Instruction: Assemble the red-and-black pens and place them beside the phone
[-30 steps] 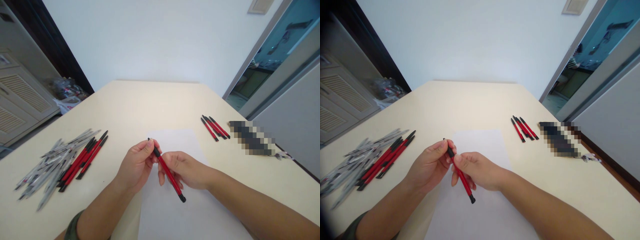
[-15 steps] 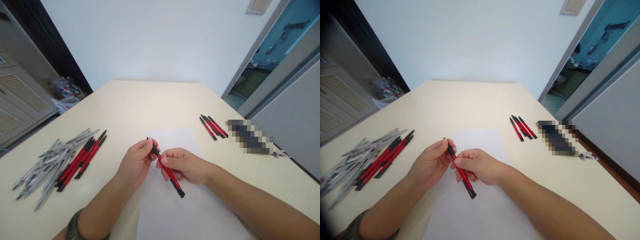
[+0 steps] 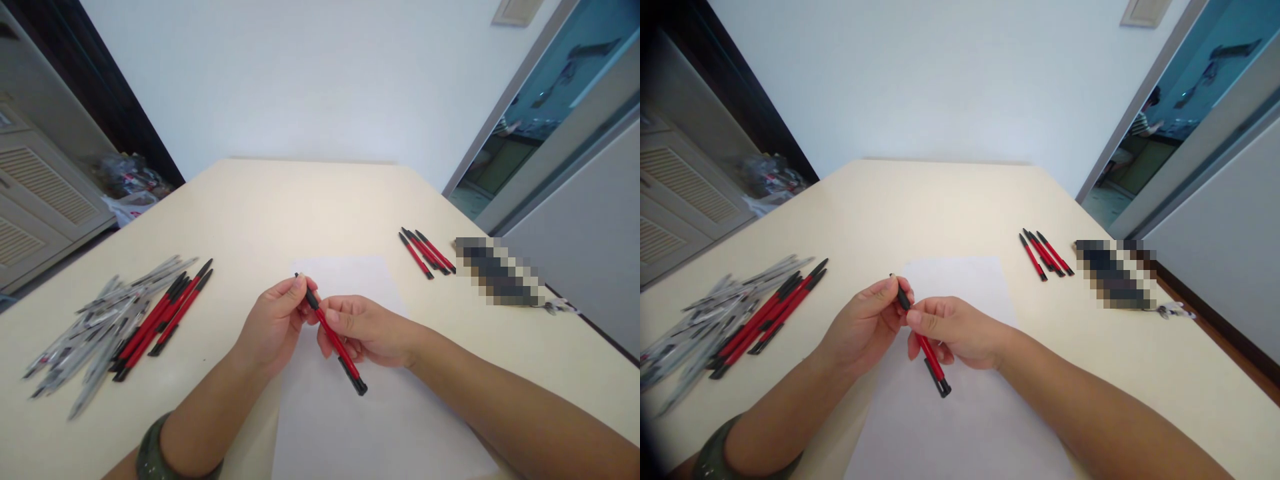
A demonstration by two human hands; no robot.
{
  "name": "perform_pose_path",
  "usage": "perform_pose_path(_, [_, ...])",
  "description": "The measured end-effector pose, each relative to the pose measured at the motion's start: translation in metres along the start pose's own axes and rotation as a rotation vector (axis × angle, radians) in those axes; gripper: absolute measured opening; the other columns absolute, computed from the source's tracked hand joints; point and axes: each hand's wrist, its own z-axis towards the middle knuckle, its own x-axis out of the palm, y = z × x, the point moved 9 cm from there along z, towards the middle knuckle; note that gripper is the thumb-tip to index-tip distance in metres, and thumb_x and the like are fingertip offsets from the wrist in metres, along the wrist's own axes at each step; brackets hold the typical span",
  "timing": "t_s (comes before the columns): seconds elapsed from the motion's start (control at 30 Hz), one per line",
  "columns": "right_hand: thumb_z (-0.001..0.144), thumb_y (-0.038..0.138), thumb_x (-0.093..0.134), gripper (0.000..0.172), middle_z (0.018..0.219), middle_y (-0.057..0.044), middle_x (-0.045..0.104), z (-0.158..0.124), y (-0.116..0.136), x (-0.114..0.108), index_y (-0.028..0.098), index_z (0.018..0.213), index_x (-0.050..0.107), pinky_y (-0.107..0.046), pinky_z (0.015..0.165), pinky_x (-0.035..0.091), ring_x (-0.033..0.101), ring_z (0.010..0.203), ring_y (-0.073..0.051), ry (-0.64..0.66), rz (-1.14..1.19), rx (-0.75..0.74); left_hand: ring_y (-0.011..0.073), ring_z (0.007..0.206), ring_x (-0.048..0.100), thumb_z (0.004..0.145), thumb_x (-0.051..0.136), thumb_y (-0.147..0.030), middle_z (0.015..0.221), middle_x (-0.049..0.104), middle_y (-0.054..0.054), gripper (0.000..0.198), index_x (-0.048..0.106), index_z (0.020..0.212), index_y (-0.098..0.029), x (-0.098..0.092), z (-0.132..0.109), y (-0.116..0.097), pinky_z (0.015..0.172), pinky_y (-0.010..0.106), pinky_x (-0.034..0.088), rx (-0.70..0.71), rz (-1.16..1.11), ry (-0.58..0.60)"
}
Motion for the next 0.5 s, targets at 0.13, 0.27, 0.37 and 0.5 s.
perform_pose_path(0.13, [0.081, 0.038, 0.043, 0.025, 0.054, 0.001, 0.055, 0.0, 0.0, -0.002, 0.015, 0.077, 0.051, -0.017, 0.033, 0.02, 0.034, 0.034, -0.004, -0.031, -0.012, 0.014, 0.0056, 0.05, 0.043, 0.079, 0.05, -0.03, 0.064, 0.053, -0.001, 0.018, 0.057, 0.073, -0.014, -0.003, 0.002, 0.0, 0.051, 0.02, 0.036, 0.004, 0.0, -0.013])
perform_pose_path(0.27, [0.074, 0.034, 0.056, 0.02, 0.056, 0.003, 0.054, 0.0, 0.0, -0.005, 0.016, 0.075, 0.049, -0.017, 0.033, 0.018, 0.032, 0.036, -0.002, -0.066, -0.027, 0.004, 0.007, 0.054, 0.045, 0.079, 0.051, -0.03, 0.063, 0.052, -0.001, 0.018, 0.057, 0.073, -0.014, -0.003, 0.002, 0.0, 0.053, 0.02, 0.037, 0.014, 0.008, -0.026])
perform_pose_path(0.37, [0.081, 0.04, 0.044, 0.027, 0.058, 0.0, 0.057, 0.001, -0.001, -0.004, 0.015, 0.081, 0.052, -0.018, 0.034, 0.018, 0.03, 0.036, -0.003, -0.047, -0.016, 0.004, 0.0063, 0.05, 0.043, 0.079, 0.05, -0.032, 0.059, 0.05, -0.002, 0.019, 0.056, 0.073, -0.015, -0.001, 0.002, 0.002, 0.05, 0.02, 0.036, 0.002, 0.007, -0.007])
perform_pose_path(0.5, [0.077, 0.034, 0.051, 0.02, 0.057, 0.001, 0.055, 0.001, 0.002, -0.01, 0.015, 0.074, 0.051, -0.017, 0.035, 0.019, 0.03, 0.038, -0.003, -0.106, -0.015, -0.028, 0.0057, 0.05, 0.044, 0.077, 0.054, -0.031, 0.059, 0.051, -0.002, 0.018, 0.057, 0.073, -0.014, -0.005, 0.003, 0.001, 0.05, 0.02, 0.035, 0.028, 0.034, -0.047])
